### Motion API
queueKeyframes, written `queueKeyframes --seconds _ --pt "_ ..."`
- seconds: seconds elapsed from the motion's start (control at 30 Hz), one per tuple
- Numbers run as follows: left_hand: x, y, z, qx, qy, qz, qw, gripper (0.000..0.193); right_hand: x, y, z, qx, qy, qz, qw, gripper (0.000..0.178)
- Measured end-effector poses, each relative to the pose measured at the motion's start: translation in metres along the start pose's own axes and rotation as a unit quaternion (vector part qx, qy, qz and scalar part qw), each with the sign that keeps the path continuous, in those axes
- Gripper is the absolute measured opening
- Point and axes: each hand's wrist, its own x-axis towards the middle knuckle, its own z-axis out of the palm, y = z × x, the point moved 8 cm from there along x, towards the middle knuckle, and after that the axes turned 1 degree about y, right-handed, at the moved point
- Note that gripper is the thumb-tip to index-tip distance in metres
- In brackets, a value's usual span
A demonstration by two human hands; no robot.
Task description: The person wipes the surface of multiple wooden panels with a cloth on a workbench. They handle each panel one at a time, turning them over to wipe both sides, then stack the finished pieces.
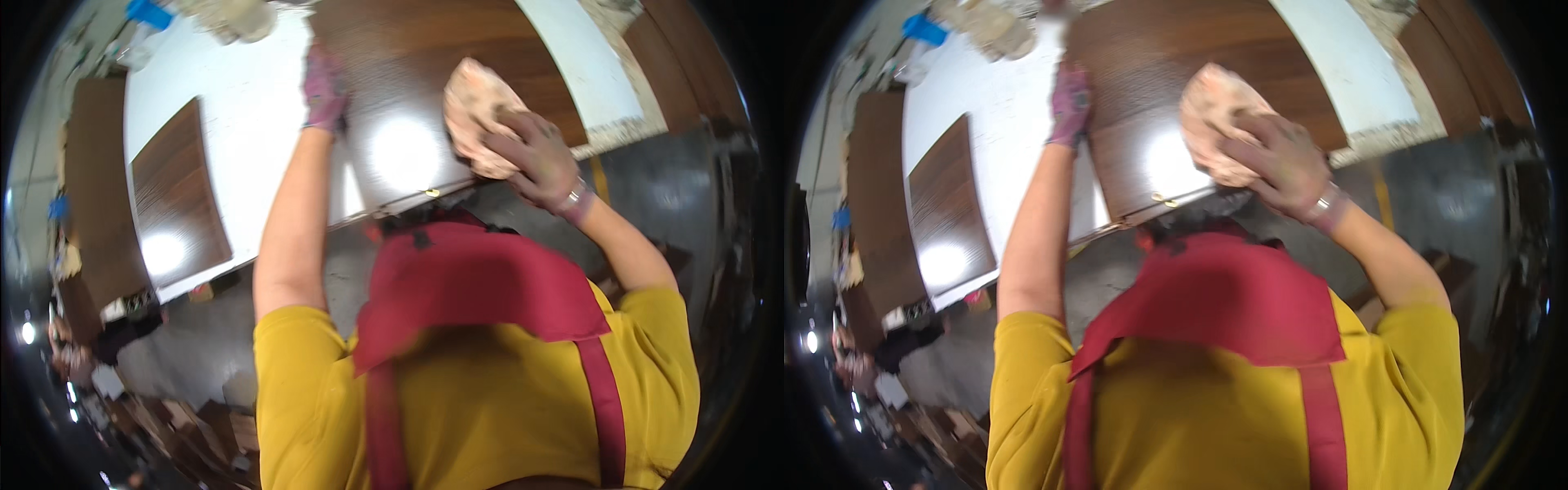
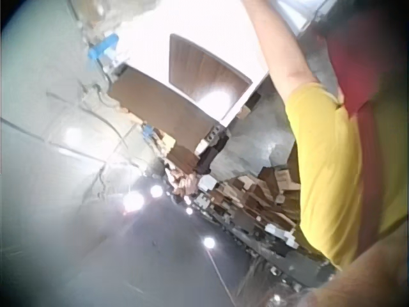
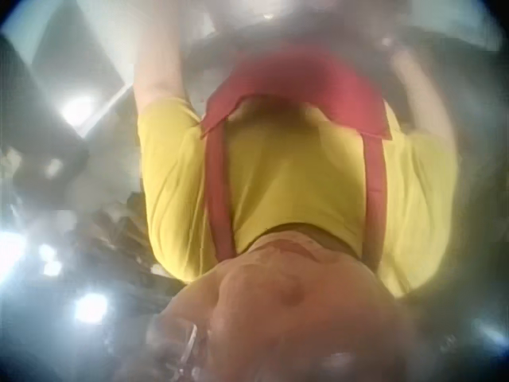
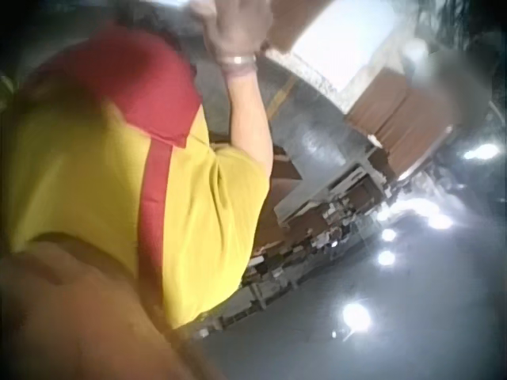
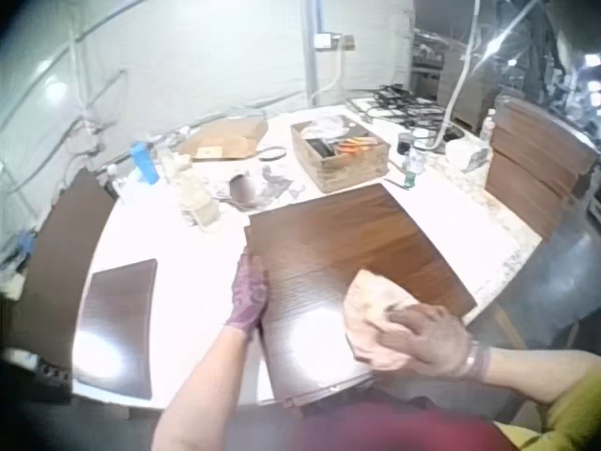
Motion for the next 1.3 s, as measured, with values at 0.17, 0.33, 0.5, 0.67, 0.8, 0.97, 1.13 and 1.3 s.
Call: queueKeyframes --seconds 0.17,0.33,0.5,0.67,0.8,0.97,1.13,1.3 --pt "0.008 0.007 0.015 0.262 0.009 0.183 0.948 0.036 -0.102 0.204 -0.003 0.043 0.108 0.244 0.963 0.048" --pt "-0.023 0.005 -0.093 0.141 0.135 0.094 0.976 0.046 -0.120 0.294 -0.013 0.543 0.195 0.281 0.767 0.041" --pt "-0.105 -0.064 -0.330 0.360 0.296 0.048 0.884 0.038 -0.021 0.172 -0.041 0.383 0.213 0.219 0.872 0.041" --pt "-0.234 -0.203 -0.524 0.555 0.329 -0.132 0.753 0.039 0.160 -0.105 0.044 0.649 -0.045 0.170 0.740 0.040" --pt "-0.282 -0.265 -0.556 0.443 0.147 -0.383 0.797 0.035 0.252 -0.190 0.167 0.659 -0.204 0.175 0.703 0.043" --pt "-0.297 -0.207 -0.506 0.561 0.179 -0.229 0.775 0.027 0.300 -0.232 0.274 0.618 -0.118 0.222 0.745 0.047" --pt "-0.344 -0.249 -0.497 0.061 0.188 -0.386 0.901 0.034 0.309 -0.225 0.264 0.709 -0.108 0.289 0.634 0.036" --pt "-0.363 -0.242 -0.456 -0.206 0.121 -0.412 0.879 0.048 0.320 -0.205 0.273 0.699 -0.148 0.340 0.611 0.034"
